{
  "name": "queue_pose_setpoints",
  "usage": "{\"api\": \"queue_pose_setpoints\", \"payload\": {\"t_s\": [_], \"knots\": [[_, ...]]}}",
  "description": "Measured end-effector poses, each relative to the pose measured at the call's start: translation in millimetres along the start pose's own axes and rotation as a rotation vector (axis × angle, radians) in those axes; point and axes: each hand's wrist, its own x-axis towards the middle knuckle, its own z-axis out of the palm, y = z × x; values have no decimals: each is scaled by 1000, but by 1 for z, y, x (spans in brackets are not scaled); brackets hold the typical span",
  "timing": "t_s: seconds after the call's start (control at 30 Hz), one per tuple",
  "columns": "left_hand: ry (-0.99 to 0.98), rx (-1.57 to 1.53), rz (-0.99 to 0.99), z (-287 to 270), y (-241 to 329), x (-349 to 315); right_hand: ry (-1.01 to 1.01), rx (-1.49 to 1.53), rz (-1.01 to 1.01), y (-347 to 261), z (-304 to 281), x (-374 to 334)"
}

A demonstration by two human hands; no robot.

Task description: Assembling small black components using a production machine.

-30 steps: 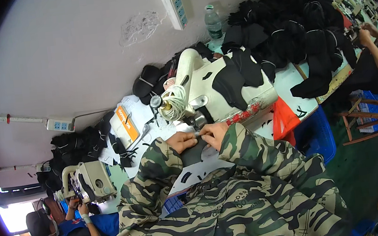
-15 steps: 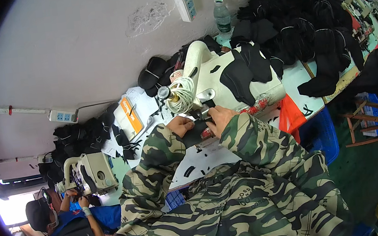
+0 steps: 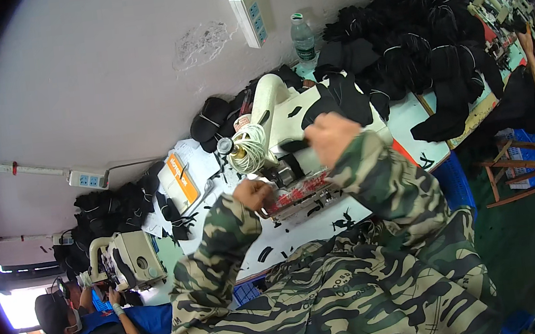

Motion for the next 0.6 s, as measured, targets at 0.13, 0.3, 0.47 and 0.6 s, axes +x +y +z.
{"api": "queue_pose_setpoints", "payload": {"t_s": [0.13, 0.3, 0.47, 0.6], "knots": [[-77, 112, 267, 28, 50, -25, -267, -436, 87, 17, 1, -4], [-48, 17, 357, 70, 84, -13, -202, -620, 138, 19, 40, -13], [462, 7, 435, 79, 103, 8, 67, -36, 200, 33, 4, -13], [714, 69, 578, 75, 129, 35, 58, 163, 122, 42, 6, -51]]}}
